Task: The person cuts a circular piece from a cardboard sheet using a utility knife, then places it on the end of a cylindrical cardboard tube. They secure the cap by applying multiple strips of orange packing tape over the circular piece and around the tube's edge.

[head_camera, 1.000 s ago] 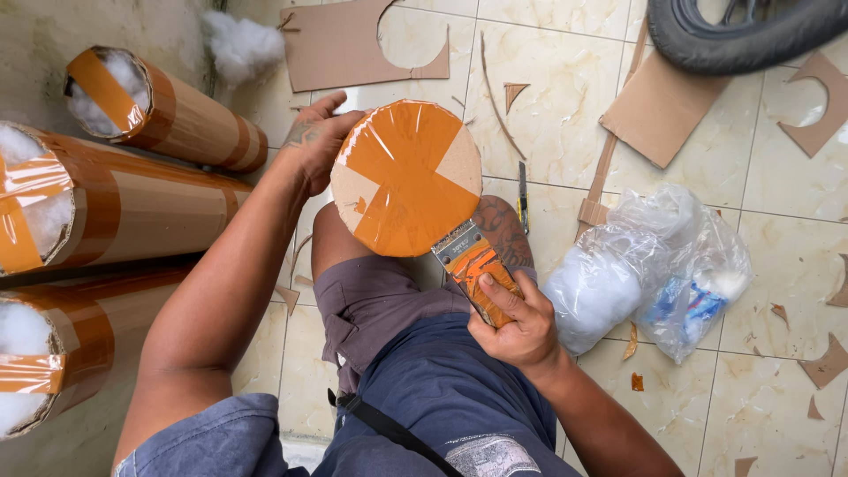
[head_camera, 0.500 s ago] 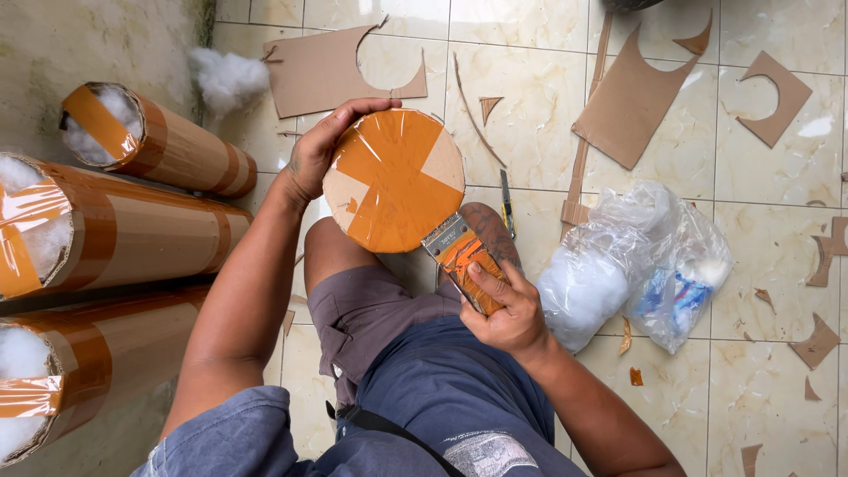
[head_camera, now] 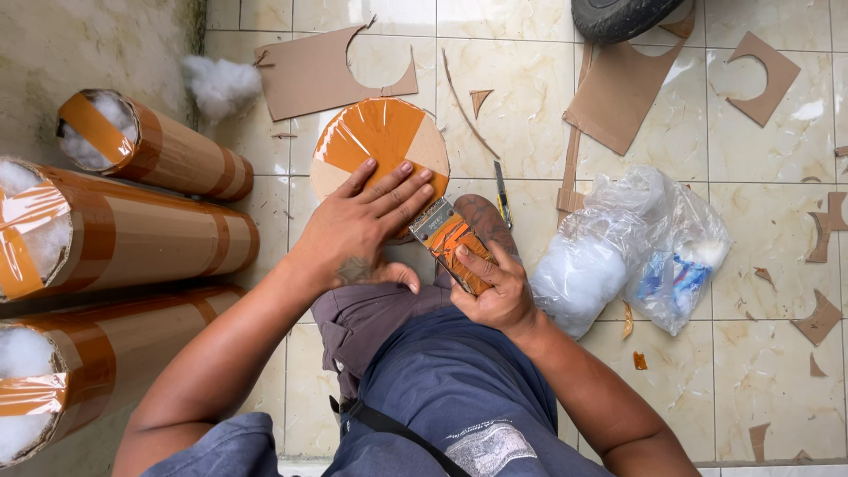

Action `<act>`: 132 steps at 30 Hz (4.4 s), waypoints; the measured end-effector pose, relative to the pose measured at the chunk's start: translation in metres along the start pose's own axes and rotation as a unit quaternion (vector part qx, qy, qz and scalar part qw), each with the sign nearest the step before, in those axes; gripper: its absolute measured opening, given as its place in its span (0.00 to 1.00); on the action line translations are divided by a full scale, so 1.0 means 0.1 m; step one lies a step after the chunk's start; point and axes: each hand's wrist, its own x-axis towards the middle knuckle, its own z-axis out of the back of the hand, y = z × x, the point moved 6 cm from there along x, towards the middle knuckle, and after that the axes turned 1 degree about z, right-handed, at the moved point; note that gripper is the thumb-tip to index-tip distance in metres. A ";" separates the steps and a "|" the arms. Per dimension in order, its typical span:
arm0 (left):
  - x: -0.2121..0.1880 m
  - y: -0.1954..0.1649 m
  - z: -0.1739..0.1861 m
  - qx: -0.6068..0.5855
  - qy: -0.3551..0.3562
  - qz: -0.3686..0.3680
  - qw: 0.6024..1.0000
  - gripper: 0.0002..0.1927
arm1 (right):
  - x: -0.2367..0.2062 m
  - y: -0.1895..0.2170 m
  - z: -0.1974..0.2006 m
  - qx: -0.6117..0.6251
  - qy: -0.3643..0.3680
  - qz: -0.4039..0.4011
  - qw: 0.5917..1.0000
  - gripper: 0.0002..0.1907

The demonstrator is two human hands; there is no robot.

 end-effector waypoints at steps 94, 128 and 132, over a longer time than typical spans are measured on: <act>-0.12 1.66 -0.05 -0.564 -0.204 0.493 0.630 0.04 | -0.06 -0.21 0.56 -0.013 0.141 -0.059 0.988 0.38; 0.05 1.10 -0.15 -0.539 -0.149 0.209 0.802 0.38 | -0.33 -0.53 0.12 0.043 0.046 -0.021 0.998 0.43; 0.07 1.08 -0.27 -0.558 -0.108 0.237 0.788 0.39 | -0.30 -0.48 0.16 0.042 0.030 -0.004 0.999 0.43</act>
